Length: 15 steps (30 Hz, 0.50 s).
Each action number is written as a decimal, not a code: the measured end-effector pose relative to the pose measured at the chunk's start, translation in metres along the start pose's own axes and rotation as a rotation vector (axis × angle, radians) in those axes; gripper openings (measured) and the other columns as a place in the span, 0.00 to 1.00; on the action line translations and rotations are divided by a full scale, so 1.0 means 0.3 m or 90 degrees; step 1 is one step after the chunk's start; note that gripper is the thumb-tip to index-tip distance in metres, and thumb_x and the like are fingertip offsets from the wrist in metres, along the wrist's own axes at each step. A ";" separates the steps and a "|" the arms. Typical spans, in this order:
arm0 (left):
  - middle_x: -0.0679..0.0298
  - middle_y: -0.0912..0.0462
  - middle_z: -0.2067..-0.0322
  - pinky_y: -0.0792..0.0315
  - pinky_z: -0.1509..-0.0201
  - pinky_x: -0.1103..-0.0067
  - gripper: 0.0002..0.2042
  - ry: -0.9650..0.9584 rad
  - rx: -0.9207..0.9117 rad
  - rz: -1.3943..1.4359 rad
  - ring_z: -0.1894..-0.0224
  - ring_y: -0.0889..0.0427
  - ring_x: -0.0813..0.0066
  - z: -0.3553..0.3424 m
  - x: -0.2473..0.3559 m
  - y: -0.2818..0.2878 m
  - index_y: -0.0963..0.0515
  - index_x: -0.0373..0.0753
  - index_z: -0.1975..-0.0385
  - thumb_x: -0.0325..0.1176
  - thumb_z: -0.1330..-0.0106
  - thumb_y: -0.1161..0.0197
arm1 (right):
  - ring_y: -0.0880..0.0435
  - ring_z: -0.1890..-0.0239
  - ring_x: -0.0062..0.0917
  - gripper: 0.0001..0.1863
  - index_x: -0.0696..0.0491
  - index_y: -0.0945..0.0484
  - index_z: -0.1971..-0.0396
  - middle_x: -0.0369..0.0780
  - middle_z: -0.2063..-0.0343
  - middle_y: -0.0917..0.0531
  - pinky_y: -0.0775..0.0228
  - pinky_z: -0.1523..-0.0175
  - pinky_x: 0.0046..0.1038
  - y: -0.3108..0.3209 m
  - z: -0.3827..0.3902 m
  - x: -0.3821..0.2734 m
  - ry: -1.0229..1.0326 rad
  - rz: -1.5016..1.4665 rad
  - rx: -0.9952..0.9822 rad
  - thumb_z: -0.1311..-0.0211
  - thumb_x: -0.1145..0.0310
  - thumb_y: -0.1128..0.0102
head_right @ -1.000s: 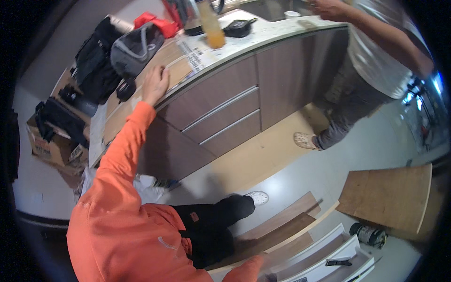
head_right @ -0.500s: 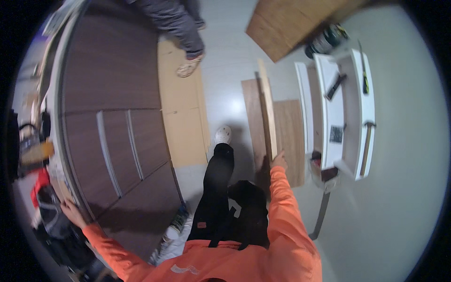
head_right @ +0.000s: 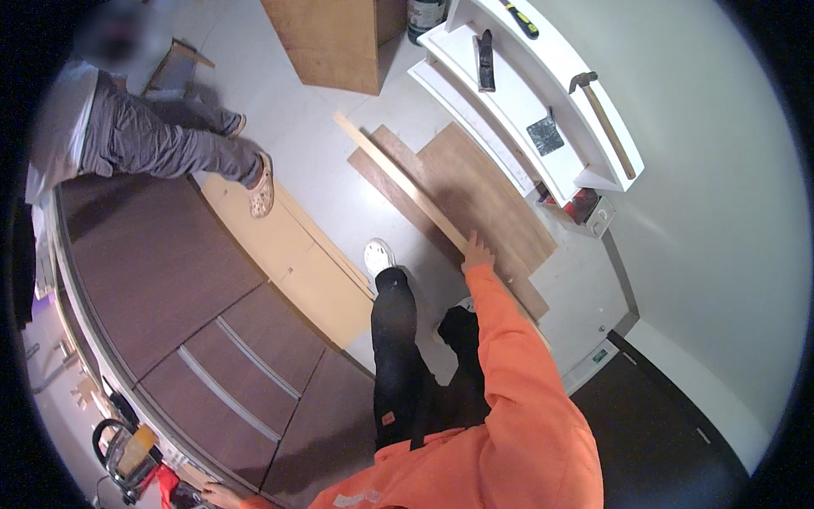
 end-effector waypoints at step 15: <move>0.38 0.23 0.53 0.31 0.46 0.61 0.22 0.052 -0.028 0.000 0.50 0.24 0.41 0.007 -0.060 -0.054 0.28 0.26 0.48 0.42 0.23 0.55 | 0.45 0.24 0.44 0.68 0.42 0.62 0.22 0.46 0.25 0.44 0.48 0.26 0.57 0.143 0.102 -0.067 0.014 -0.058 0.068 0.55 0.55 0.18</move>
Point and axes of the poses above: each hand's wrist, its own z-axis away from the middle knuckle, its own y-axis out of the back of the hand, x = y × z, the point moved 9 cm from there along -z, towards the middle knuckle
